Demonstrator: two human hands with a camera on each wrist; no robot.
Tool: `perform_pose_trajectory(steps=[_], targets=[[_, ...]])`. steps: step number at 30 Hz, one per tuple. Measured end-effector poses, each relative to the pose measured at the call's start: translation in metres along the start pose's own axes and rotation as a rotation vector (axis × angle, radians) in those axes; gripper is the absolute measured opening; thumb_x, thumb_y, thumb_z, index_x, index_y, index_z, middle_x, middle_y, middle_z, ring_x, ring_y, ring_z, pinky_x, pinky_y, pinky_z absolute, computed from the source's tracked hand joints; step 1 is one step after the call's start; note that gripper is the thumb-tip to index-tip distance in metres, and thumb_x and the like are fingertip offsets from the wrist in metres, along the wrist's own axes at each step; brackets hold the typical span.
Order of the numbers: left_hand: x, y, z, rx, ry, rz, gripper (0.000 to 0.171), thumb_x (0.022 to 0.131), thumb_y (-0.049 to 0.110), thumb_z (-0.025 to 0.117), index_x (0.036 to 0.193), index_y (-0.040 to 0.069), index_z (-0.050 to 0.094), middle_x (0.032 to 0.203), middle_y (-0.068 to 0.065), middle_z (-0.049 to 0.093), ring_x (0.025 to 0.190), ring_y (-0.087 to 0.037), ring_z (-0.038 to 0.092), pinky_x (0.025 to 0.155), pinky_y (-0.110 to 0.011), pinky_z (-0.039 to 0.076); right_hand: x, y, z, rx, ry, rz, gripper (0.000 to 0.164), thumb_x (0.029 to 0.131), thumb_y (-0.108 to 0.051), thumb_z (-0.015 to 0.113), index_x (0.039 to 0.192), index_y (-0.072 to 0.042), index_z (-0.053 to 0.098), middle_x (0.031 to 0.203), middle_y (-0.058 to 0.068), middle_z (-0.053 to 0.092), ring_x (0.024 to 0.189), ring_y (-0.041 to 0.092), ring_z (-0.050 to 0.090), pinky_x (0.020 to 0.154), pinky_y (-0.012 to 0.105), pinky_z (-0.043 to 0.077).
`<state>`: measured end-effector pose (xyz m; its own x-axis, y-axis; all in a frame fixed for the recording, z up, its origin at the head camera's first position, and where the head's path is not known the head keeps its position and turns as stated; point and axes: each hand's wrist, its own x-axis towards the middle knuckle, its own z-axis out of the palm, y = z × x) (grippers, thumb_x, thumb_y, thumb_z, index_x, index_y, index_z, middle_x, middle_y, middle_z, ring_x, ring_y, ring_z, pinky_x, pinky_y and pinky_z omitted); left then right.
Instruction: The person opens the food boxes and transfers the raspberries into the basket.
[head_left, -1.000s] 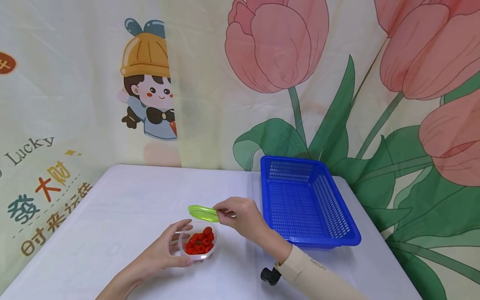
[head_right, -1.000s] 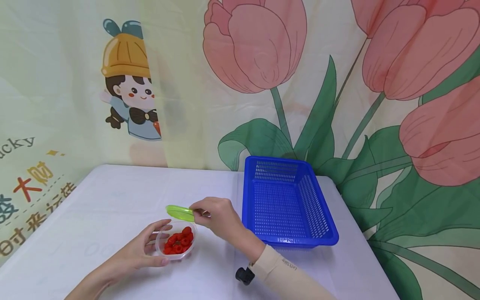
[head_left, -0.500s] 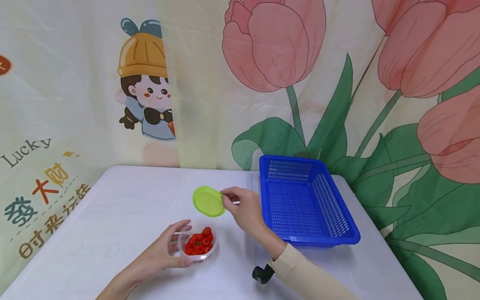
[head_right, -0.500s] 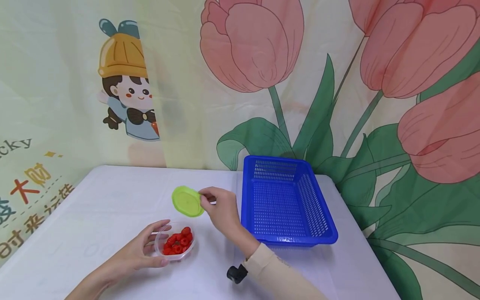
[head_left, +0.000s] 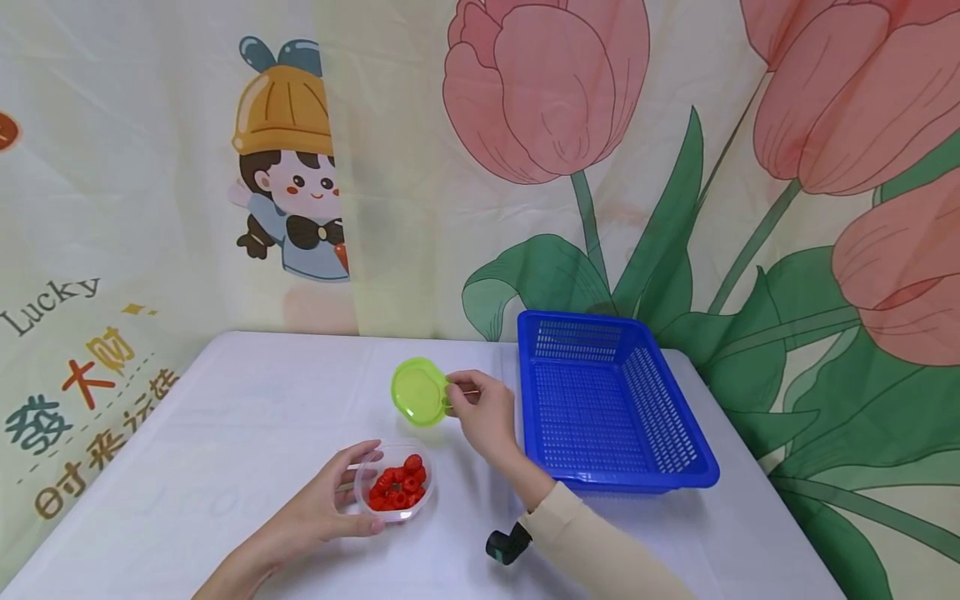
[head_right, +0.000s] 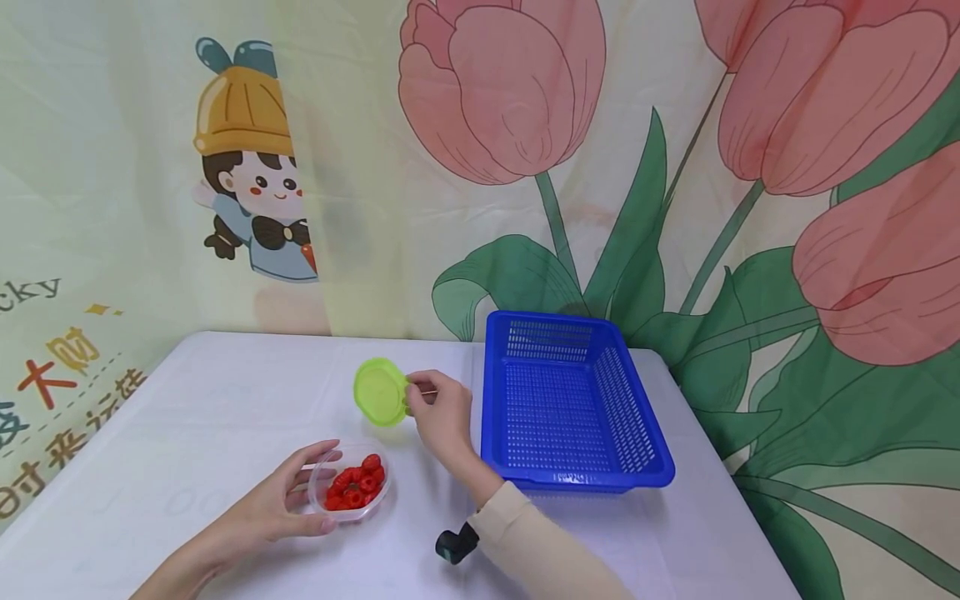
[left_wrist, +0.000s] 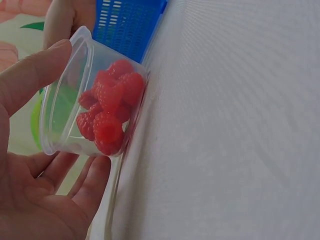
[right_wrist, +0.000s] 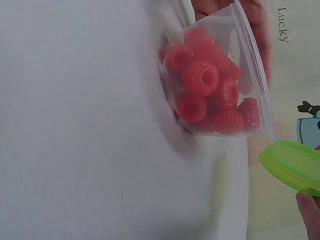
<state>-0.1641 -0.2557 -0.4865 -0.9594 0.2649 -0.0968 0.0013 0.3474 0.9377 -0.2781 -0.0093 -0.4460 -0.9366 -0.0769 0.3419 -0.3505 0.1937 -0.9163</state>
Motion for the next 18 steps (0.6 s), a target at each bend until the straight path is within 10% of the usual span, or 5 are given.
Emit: perform_pose_trajectory(steps=[18], targets=[[-0.001, 0.000, 0.000, 0.001, 0.009, -0.002, 0.100, 0.082, 0.023, 0.093, 0.163, 0.022, 0.033, 0.163, -0.012, 0.042, 0.145, -0.039, 0.046, 0.106, -0.027, 0.050, 0.002, 0.030, 0.019, 0.167, 0.184, 0.208, 0.016, 0.098, -0.001, 0.071, 0.113, -0.001, 0.077, 0.096, 0.012, 0.073, 0.082, 0.022, 0.077, 0.069, 0.030, 0.065]])
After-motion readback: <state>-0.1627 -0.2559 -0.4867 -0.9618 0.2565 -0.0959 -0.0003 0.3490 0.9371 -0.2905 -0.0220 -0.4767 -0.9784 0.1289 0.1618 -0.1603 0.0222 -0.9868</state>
